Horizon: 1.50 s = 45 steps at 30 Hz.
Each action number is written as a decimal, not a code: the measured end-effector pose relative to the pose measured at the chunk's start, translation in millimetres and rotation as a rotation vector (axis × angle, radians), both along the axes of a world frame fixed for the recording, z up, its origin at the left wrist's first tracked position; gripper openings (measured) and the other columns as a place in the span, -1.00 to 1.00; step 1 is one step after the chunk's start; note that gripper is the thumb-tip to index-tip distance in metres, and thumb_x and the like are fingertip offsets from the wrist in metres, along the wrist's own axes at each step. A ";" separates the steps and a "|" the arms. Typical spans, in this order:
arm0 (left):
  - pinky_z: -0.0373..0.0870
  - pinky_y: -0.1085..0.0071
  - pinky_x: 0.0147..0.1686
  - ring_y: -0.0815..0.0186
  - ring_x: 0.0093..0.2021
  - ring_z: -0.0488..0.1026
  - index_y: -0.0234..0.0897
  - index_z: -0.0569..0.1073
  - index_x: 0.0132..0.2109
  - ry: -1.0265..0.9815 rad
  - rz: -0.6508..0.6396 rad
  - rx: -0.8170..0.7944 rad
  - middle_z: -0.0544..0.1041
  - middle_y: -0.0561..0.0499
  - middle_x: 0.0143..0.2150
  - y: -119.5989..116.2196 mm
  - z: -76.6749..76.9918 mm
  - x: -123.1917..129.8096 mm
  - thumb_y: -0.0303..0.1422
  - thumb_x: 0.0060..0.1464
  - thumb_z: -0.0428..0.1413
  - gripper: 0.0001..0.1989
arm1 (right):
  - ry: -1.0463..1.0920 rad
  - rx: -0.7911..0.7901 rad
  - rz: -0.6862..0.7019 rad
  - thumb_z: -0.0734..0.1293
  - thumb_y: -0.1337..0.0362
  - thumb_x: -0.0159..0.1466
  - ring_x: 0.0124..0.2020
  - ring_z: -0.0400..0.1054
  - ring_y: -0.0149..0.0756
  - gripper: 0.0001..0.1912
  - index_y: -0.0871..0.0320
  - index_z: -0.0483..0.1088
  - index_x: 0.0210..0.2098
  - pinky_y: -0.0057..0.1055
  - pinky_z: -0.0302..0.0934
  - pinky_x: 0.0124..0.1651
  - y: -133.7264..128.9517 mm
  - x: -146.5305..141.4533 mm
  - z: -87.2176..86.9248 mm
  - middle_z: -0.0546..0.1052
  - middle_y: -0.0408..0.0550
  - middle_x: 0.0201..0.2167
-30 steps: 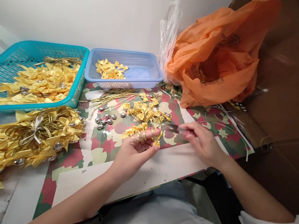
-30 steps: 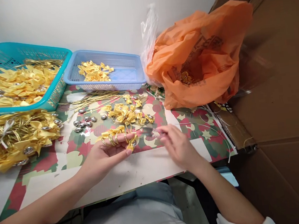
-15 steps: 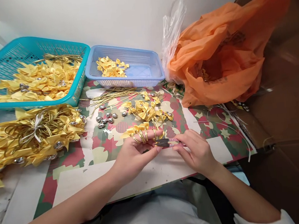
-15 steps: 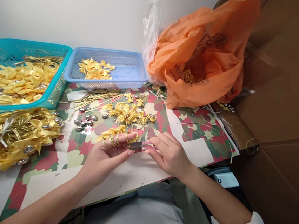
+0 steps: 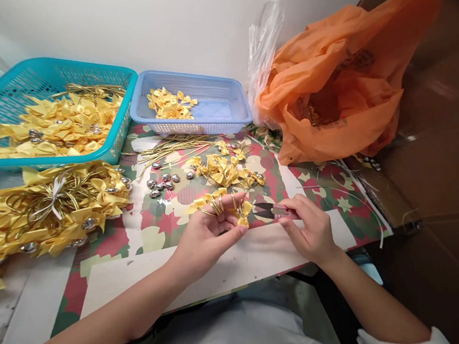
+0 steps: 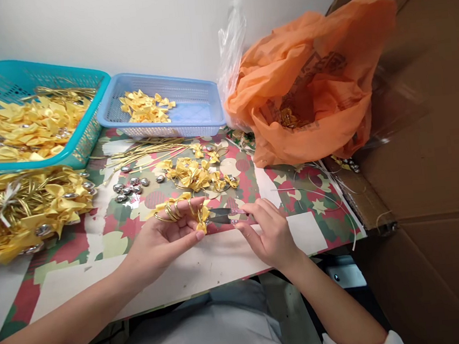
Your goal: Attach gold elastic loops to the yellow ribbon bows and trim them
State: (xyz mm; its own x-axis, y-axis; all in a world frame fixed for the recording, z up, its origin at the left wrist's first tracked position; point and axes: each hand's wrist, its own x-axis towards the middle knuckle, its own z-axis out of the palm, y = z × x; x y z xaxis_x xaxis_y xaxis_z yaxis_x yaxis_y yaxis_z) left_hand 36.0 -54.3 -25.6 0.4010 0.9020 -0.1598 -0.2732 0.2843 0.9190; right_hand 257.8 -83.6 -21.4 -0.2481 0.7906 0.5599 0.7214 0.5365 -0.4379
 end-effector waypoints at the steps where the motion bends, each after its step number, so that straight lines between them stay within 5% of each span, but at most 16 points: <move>1: 0.43 0.50 -0.31 0.47 -0.36 0.37 -0.14 0.54 0.02 -0.012 -0.002 0.009 0.53 0.01 -0.08 -0.1 -1.2 0.2 -0.46 -0.01 0.32 -0.59 | 0.005 -0.004 -0.024 0.22 0.23 0.41 -0.44 0.26 -0.32 -0.86 0.15 0.35 -0.16 -0.40 0.19 -0.39 1.5 2.8 -1.2 0.37 -0.10 -0.45; 7: 0.42 0.53 -0.34 0.48 -0.36 0.36 -0.17 0.40 -0.17 -0.072 0.028 0.025 0.48 0.06 -0.11 -0.1 -4.7 -0.2 -0.47 0.00 0.31 -0.71 | -0.021 -0.098 -0.238 0.23 0.21 0.40 -0.32 0.40 -0.25 -0.84 0.15 0.39 -0.18 -0.36 0.26 -0.27 17.1 29.4 -10.1 0.50 -0.03 -0.33; 21: 0.33 0.56 -0.44 0.50 -0.42 0.32 -0.18 0.38 -0.13 -0.061 -0.014 -0.075 0.40 0.11 -0.23 6.4 0.2 -1.6 -0.44 -0.07 0.34 -0.62 | -0.065 -0.381 -0.462 0.16 0.03 0.36 -0.28 0.38 -0.09 -0.70 0.11 0.30 -0.32 -0.24 0.16 -0.22 36.7 55.3 -16.6 0.48 0.02 -0.35; 25: 0.31 0.52 -0.48 0.42 -0.37 0.32 -0.23 0.48 -0.15 0.026 -0.061 -0.093 0.42 0.04 -0.22 6.3 0.6 -1.9 -0.37 -0.06 0.32 -0.71 | 0.221 -0.471 -0.302 0.05 -0.02 0.39 -0.52 0.19 -0.31 -0.64 0.06 0.10 -0.42 -0.36 0.03 -0.41 37.3 41.0 -7.1 0.23 -0.21 -0.57; 29: 0.30 0.49 -0.46 0.36 -0.33 0.35 -0.25 0.52 -0.23 0.096 -0.098 -0.117 0.48 0.00 -0.22 5.8 2.6 -1.0 -0.36 -0.09 0.29 -0.79 | 0.390 -0.559 -0.107 0.33 0.06 0.24 -0.54 0.16 -0.41 -0.62 0.04 0.01 -0.41 -0.42 0.09 -0.42 49.3 16.0 3.9 0.31 -0.26 -0.50; 34: 0.25 0.49 -0.49 0.41 -0.45 0.29 -0.26 0.49 -0.34 0.111 -0.172 -0.148 0.42 0.09 -0.43 6.8 6.9 -0.9 -0.42 -0.14 0.21 -0.88 | 0.280 -0.503 -0.033 0.44 0.29 0.05 -0.49 0.24 -0.43 -0.56 0.05 0.01 -0.43 -0.42 0.16 -0.36 77.5 -6.8 10.8 0.53 -0.15 -0.31; 40: 0.28 0.47 -0.46 0.42 -0.48 0.26 -0.24 0.43 -0.44 0.081 -0.146 -0.164 0.38 0.12 -0.47 8.1 7.2 -2.0 -0.49 -0.19 0.15 -0.92 | 0.156 -0.402 0.017 0.40 0.35 0.05 -0.39 0.31 -0.34 -0.68 0.06 0.11 -0.39 -0.43 0.15 -0.35 88.5 -16.9 8.9 0.47 -0.16 -0.38; 45: 0.30 0.45 -0.43 0.39 -0.44 0.27 -0.26 0.44 -0.50 0.046 -0.177 -0.200 0.38 0.10 -0.47 6.2 8.4 -0.7 -0.48 -0.19 0.19 -0.93 | 0.081 -0.473 0.035 0.33 0.38 0.06 -0.44 0.26 -0.34 -0.76 0.07 0.14 -0.39 -0.42 0.14 -0.36 86.6 -10.6 -1.0 0.47 -0.18 -0.39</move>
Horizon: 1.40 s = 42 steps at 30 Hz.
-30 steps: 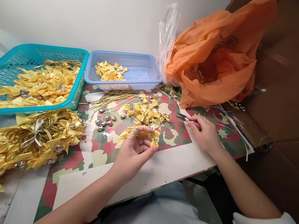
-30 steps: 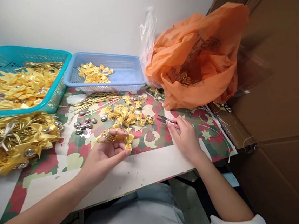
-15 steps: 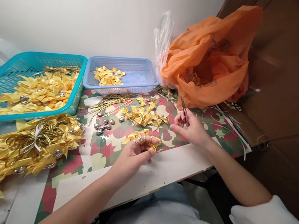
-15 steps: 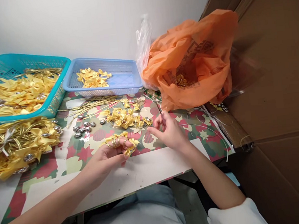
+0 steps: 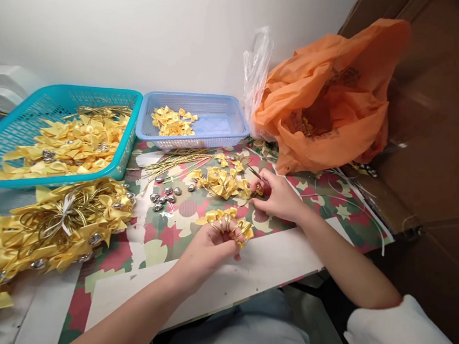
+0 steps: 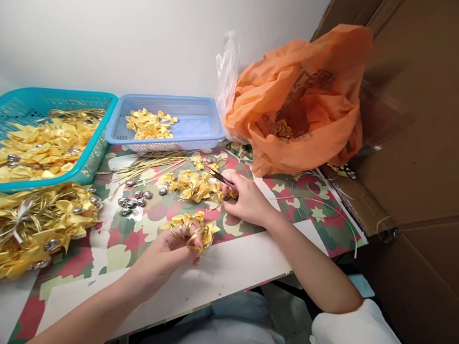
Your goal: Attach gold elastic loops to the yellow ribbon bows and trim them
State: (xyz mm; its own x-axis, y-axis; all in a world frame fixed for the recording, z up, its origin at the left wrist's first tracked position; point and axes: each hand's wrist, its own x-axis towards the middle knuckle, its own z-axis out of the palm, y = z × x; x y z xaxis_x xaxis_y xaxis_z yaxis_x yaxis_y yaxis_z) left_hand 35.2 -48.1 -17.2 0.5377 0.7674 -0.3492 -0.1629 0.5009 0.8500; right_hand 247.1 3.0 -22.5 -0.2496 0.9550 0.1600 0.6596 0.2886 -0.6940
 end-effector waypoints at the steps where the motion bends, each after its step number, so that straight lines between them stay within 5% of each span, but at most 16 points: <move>1: 0.30 0.45 -0.43 0.39 -0.45 0.27 -0.26 0.44 -0.51 0.002 -0.008 -0.010 0.37 0.10 -0.47 -0.6 0.2 0.2 -0.48 -0.20 0.20 -0.92 | -0.015 -0.009 0.001 0.33 0.38 0.06 -0.43 0.26 -0.33 -0.77 0.07 0.15 -0.39 -0.41 0.15 -0.34 0.1 1.4 -2.2 0.47 -0.16 -0.38; 12: 0.25 0.41 -0.37 0.32 -0.36 0.33 -0.26 0.45 -0.44 0.080 0.003 0.173 0.41 0.05 -0.44 -1.4 -1.9 -4.0 -0.24 -0.05 0.33 -0.76 | -0.247 0.101 -0.007 0.25 0.32 0.22 -0.34 0.23 -0.19 -0.80 0.06 0.08 -0.43 -0.29 0.14 -0.20 4.6 6.0 -14.1 0.35 -0.07 -0.40; 19: -0.15 0.48 -0.62 0.51 -0.65 -0.10 -0.29 0.45 -0.47 0.027 0.001 -0.076 0.10 0.23 -0.70 6.9 8.7 -10.6 -0.09 -0.02 0.28 -0.65 | 0.485 -0.073 -0.081 0.30 0.21 0.23 -0.38 0.27 -0.36 -0.68 0.03 -0.02 -0.37 -0.37 0.21 -0.24 6.8 16.4 -1.9 0.38 -0.19 -0.37; 22: -0.17 0.49 -0.65 0.54 -0.69 -0.13 -0.32 0.46 -0.51 -0.029 0.002 -0.166 0.08 0.22 -0.73 9.7 8.6 -12.0 -0.07 0.02 0.23 -0.61 | 0.675 -0.113 -0.091 0.35 0.14 0.17 -0.33 0.31 -0.34 -0.62 0.03 -0.02 -0.36 -0.32 0.26 -0.16 8.9 17.8 3.2 0.33 -0.21 -0.39; 27: -0.10 0.52 -0.67 0.61 -0.71 -0.03 -0.31 0.45 -0.46 -0.147 0.101 -0.235 0.46 0.10 -0.50 10.7 5.3 -10.4 -0.11 -0.03 0.29 -0.66 | 0.805 -0.180 -0.082 0.37 0.08 0.10 -0.25 0.35 -0.26 -0.56 0.02 -0.04 -0.36 -0.21 0.27 0.00 6.8 11.6 9.4 0.26 -0.19 -0.39; 34: 0.08 0.53 -0.60 0.54 -0.61 0.13 -0.19 0.50 0.08 -0.032 0.227 -0.082 0.49 0.09 -0.40 5.6 1.6 -7.4 -0.20 -0.05 0.36 -0.48 | 0.975 -0.362 -0.003 0.44 0.11 0.06 -0.32 0.28 -0.32 -0.53 0.03 0.01 -0.38 -0.30 0.28 -0.13 -0.4 -0.2 9.0 0.26 -0.19 -0.39; 42: 0.14 0.49 -0.54 0.46 -0.57 0.16 -0.23 0.49 0.10 0.072 0.246 -0.002 0.38 0.14 -0.53 2.8 -2.2 -2.0 -0.13 0.04 0.27 -0.50 | 1.031 -0.564 0.205 0.49 0.08 0.06 -0.39 0.30 -0.35 -0.49 0.04 0.02 -0.40 -0.36 0.30 -0.24 -12.6 -14.9 10.2 0.26 -0.21 -0.43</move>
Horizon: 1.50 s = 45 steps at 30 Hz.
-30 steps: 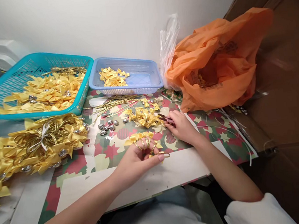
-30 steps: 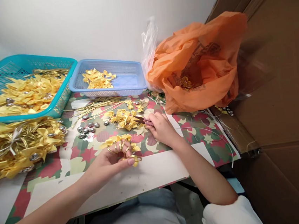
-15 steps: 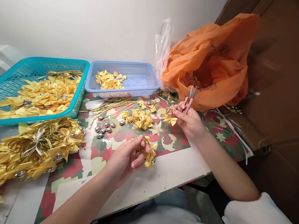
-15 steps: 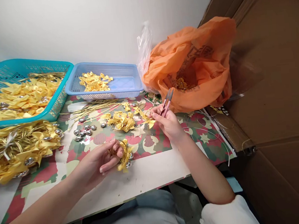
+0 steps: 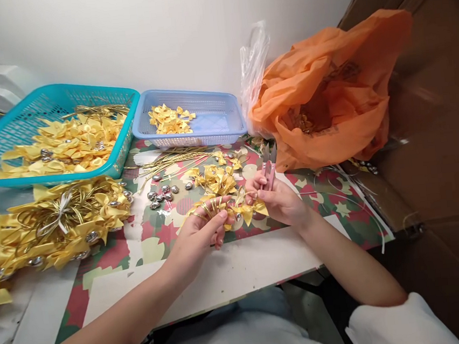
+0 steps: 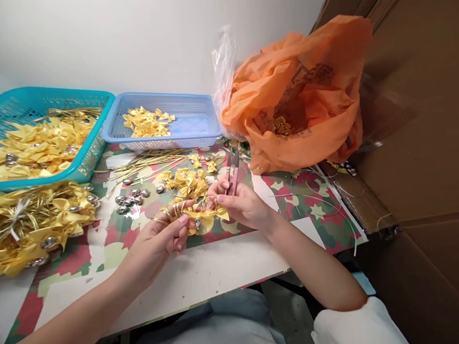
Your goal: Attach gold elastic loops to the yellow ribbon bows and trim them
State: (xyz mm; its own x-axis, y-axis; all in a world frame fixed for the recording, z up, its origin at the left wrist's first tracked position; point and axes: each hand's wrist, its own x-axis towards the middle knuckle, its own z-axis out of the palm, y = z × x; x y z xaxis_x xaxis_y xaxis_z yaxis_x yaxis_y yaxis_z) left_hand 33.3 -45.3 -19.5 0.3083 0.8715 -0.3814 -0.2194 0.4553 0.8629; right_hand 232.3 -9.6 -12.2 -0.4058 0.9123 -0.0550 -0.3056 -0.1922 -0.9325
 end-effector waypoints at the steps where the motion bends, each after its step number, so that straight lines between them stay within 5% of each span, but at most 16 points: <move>1: 0.14 0.50 -0.55 0.46 -0.58 0.16 -0.24 0.49 0.09 -0.011 -0.003 -0.015 0.34 0.16 -0.56 0.3 -1.2 0.2 -0.12 0.04 0.27 -0.50 | 0.028 -0.013 0.040 0.49 0.10 0.07 -0.40 0.31 -0.37 -0.50 0.04 0.03 -0.40 -0.37 0.30 -0.25 -0.8 -1.2 -1.5 0.27 -0.22 -0.43; 10: 0.14 0.52 -0.54 0.47 -0.55 0.21 -0.29 0.56 -0.09 -0.067 -0.055 -0.086 0.39 0.12 -0.51 4.1 -9.6 0.7 -0.14 -0.05 0.34 -0.58 | 0.150 -0.038 0.264 0.48 0.16 0.17 -0.40 0.41 -0.41 -0.58 0.06 0.10 -0.37 -0.39 0.33 -0.26 -2.8 -4.7 -12.5 0.31 -0.23 -0.39; 15: 0.16 0.48 -0.49 0.44 -0.49 0.28 -0.24 0.57 -0.09 -0.047 -0.065 -0.037 0.53 0.04 -0.34 3.3 -7.7 0.7 -0.19 -0.08 0.37 -0.60 | 0.194 -0.060 0.273 0.47 0.20 0.18 -0.38 0.41 -0.43 -0.60 0.08 0.11 -0.37 -0.43 0.30 -0.28 -3.0 -4.7 -12.1 0.30 -0.24 -0.37; 24: 0.18 0.53 -0.53 0.48 -0.55 0.21 -0.27 0.52 -0.16 -0.098 -0.027 -0.091 0.35 0.17 -0.56 3.4 -7.2 0.8 -0.14 -0.10 0.36 -0.60 | 0.248 -0.190 0.226 0.50 0.26 0.13 -0.39 0.32 -0.42 -0.59 0.08 0.12 -0.39 -0.45 0.27 -0.30 -3.9 -6.8 -13.9 0.28 -0.23 -0.40; 30: 0.21 0.52 -0.52 0.42 -0.43 0.33 -0.27 0.47 -0.17 -0.055 -0.070 -0.006 0.51 0.05 -0.35 2.7 -5.1 2.2 -0.18 -0.14 0.39 -0.57 | 0.355 -0.244 0.251 0.46 0.35 0.16 -0.41 0.32 -0.47 -0.63 0.09 0.12 -0.38 -0.47 0.27 -0.26 -3.5 -5.3 -14.4 0.27 -0.24 -0.38; 37: 0.24 0.50 -0.48 0.42 -0.42 0.31 -0.27 0.43 -0.24 -0.006 -0.114 0.035 0.46 0.08 -0.35 2.2 -7.6 1.9 -0.28 -0.04 0.31 -0.73 | 0.317 -0.230 0.235 0.48 0.30 0.16 -0.44 0.29 -0.48 -0.59 0.09 0.09 -0.38 -0.47 0.19 -0.30 -4.1 -5.7 -15.2 0.26 -0.25 -0.38; 45: 0.27 0.45 -0.44 0.40 -0.45 0.29 -0.27 0.45 -0.24 0.020 -0.084 0.115 0.42 0.11 -0.43 3.3 -7.1 3.4 -0.33 0.05 0.19 -0.86 | 0.187 -0.034 0.198 0.46 0.23 0.20 -0.40 0.26 -0.45 -0.60 0.08 0.08 -0.38 -0.44 0.14 -0.29 -5.9 -6.8 -10.6 0.29 -0.23 -0.37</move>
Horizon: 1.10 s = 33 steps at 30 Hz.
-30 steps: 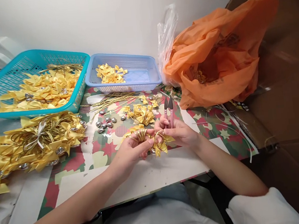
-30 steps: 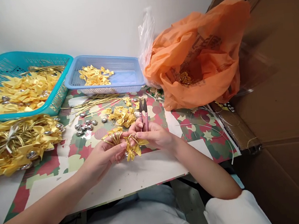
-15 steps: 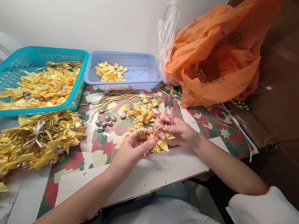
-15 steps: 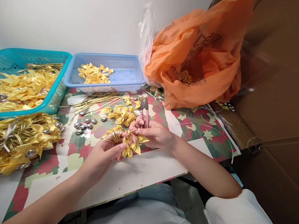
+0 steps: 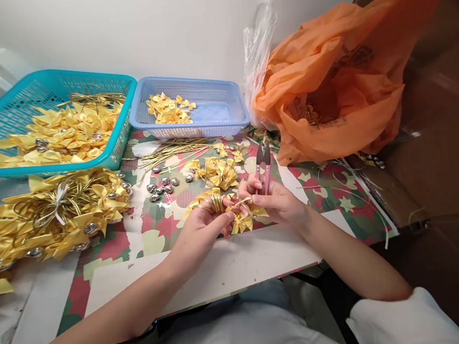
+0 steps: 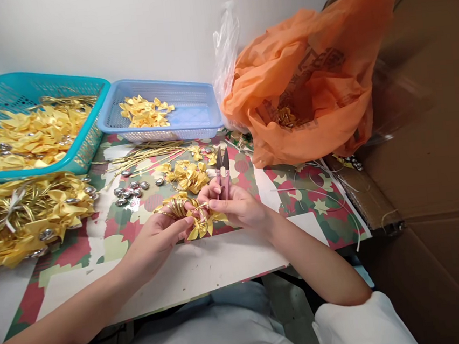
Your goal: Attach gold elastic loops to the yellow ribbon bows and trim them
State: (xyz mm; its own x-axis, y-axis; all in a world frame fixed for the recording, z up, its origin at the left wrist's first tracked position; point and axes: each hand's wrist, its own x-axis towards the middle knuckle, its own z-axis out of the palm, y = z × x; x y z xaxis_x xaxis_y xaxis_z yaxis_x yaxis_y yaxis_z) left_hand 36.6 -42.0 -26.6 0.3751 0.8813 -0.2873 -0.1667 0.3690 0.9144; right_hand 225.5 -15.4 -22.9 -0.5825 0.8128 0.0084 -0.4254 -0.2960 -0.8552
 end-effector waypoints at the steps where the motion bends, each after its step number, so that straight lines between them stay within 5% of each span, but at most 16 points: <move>1: 0.27 0.45 -0.43 0.40 -0.44 0.29 -0.27 0.44 -0.23 -0.002 0.002 -0.003 0.43 0.11 -0.41 0.2 0.1 0.3 -0.35 0.04 0.19 -0.86 | -0.007 0.021 0.001 0.45 0.22 0.21 -0.40 0.26 -0.45 -0.60 0.08 0.08 -0.38 -0.44 0.14 -0.28 -0.4 -0.3 0.1 0.29 -0.23 -0.37; 22: 0.23 0.41 -0.30 0.36 -0.36 0.27 -0.21 0.41 -0.24 -0.210 -0.026 -0.167 0.38 0.13 -0.39 -0.9 -2.4 2.4 -0.41 -0.04 0.16 -0.84 | -0.288 0.455 -0.172 0.31 0.25 0.34 -0.33 0.27 -0.36 -0.70 0.04 0.03 -0.36 -0.34 0.19 -0.22 -13.1 -2.3 3.2 0.34 -0.19 -0.36; 28: 0.24 0.41 -0.32 0.35 -0.36 0.29 -0.23 0.41 -0.28 -0.169 -0.004 -0.177 0.37 0.12 -0.40 -1.5 1.3 3.8 -0.43 -0.07 0.15 -0.86 | -0.300 0.539 -0.260 0.38 0.33 0.26 -0.02 0.41 -0.22 -0.61 0.02 0.00 -0.36 -0.12 0.23 0.11 -15.3 -7.4 0.0 0.38 -0.20 -0.39; 33: 0.22 0.41 -0.33 0.37 -0.39 0.27 -0.21 0.40 -0.26 -0.182 0.046 -0.155 0.36 0.14 -0.38 -0.4 2.1 3.8 -0.43 -0.06 0.15 -0.84 | -0.357 0.586 -0.353 0.55 0.20 0.07 -0.16 0.45 -0.20 -0.43 0.01 0.00 -0.37 -0.16 0.33 -0.03 -17.6 -9.7 -3.2 0.46 -0.18 -0.36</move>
State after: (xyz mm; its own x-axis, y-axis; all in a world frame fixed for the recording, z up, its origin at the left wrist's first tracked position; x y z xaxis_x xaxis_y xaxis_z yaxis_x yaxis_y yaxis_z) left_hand 40.4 -42.5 -24.5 0.3936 0.8493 -0.3518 -0.3429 0.4907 0.8010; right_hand 215.8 -33.0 -26.1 -0.3378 0.8716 0.3552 -0.0796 0.3495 -0.9335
